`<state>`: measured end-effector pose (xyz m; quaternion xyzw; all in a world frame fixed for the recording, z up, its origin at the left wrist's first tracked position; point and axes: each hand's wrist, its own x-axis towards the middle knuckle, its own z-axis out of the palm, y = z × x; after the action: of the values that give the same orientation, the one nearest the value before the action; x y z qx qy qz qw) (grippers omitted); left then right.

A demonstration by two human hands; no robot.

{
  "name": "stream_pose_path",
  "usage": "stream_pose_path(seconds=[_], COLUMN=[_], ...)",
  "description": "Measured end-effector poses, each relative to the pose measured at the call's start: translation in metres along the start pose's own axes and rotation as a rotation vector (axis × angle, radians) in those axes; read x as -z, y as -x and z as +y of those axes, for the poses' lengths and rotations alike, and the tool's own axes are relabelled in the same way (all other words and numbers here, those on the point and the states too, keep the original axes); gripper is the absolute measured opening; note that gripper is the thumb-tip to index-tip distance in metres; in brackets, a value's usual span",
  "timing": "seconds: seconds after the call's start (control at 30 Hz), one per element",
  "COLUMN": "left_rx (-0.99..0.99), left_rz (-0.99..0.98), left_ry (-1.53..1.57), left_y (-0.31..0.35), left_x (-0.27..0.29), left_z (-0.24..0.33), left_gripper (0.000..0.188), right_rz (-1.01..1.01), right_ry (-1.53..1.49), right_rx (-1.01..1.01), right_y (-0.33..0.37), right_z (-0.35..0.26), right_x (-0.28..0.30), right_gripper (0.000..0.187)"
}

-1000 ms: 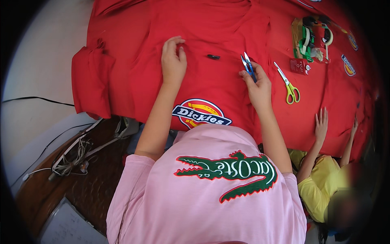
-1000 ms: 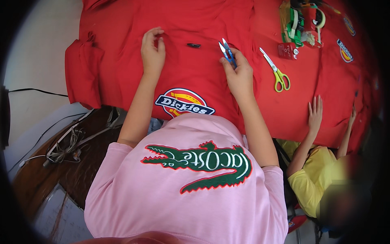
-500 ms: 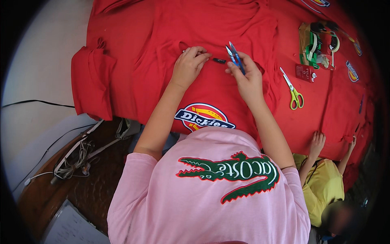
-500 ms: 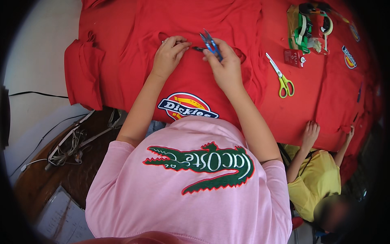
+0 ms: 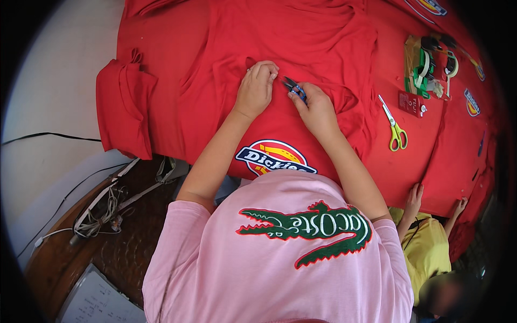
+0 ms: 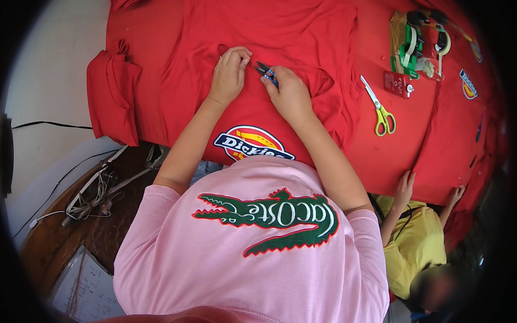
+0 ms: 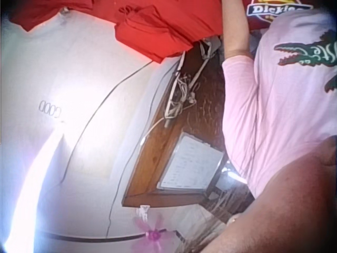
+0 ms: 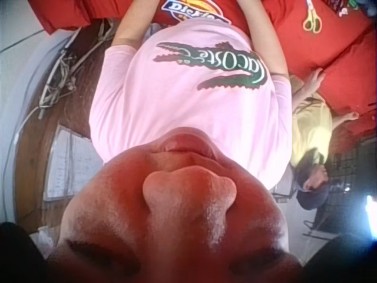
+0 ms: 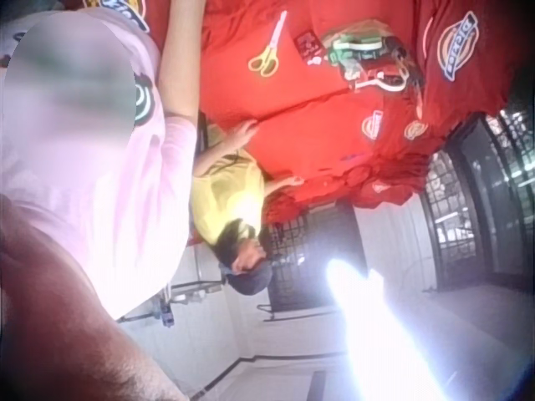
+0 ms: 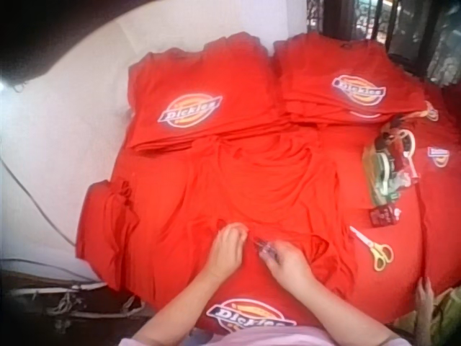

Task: The person trims loose threads from red shirts using a small clipper, handles the garments individually, and folds them on a table.

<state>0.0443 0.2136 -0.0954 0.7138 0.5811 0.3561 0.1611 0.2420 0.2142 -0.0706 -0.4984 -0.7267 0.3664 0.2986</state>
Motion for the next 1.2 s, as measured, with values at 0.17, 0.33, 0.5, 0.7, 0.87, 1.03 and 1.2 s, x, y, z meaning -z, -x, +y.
stream_pose_path(seconds=[0.17, 0.33, 0.5, 0.7, 0.87, 1.03, 1.2], left_rx=[-0.023, -0.016, 0.099, 0.424, -0.375, 0.487, 0.798], left_rz=[0.014, 0.022, 0.021, -0.048, 0.228, 0.736, 0.220], left_ry=[0.006, 0.005, 0.129, 1.513, 2.117, 1.785, 0.584], left_y=[0.000, 0.002, 0.007, 0.034, 0.108, 0.157, 0.226], left_x=[-0.001, -0.001, 0.011, 0.165, 0.260, 0.233, 0.141], left_z=[0.000, -0.001, 0.001, 0.032, 0.021, -0.001, -0.034], left_gripper=[0.009, 0.006, 0.008, 0.016, 0.031, 0.060, 0.047], right_rz=[-0.081, -0.098, -0.068, 0.013, 0.536, 0.543, 0.161], right_ry=[0.181, 0.222, 0.192, -0.542, -0.706, -0.657, -0.374], right_rx=[-0.096, -0.102, -0.038, -0.401, -0.472, -0.660, -0.527], right_y=[-0.006, -0.011, -0.008, 0.019, 0.085, 0.162, 0.184], right_z=[-0.013, -0.012, -0.002, -0.003, 0.056, 0.059, 0.026], right_x=[-0.003, -0.007, -0.009, 0.084, 0.162, 0.176, 0.110], right_gripper=[0.027, 0.028, 0.028, 0.026, 0.025, 0.018, 0.029])
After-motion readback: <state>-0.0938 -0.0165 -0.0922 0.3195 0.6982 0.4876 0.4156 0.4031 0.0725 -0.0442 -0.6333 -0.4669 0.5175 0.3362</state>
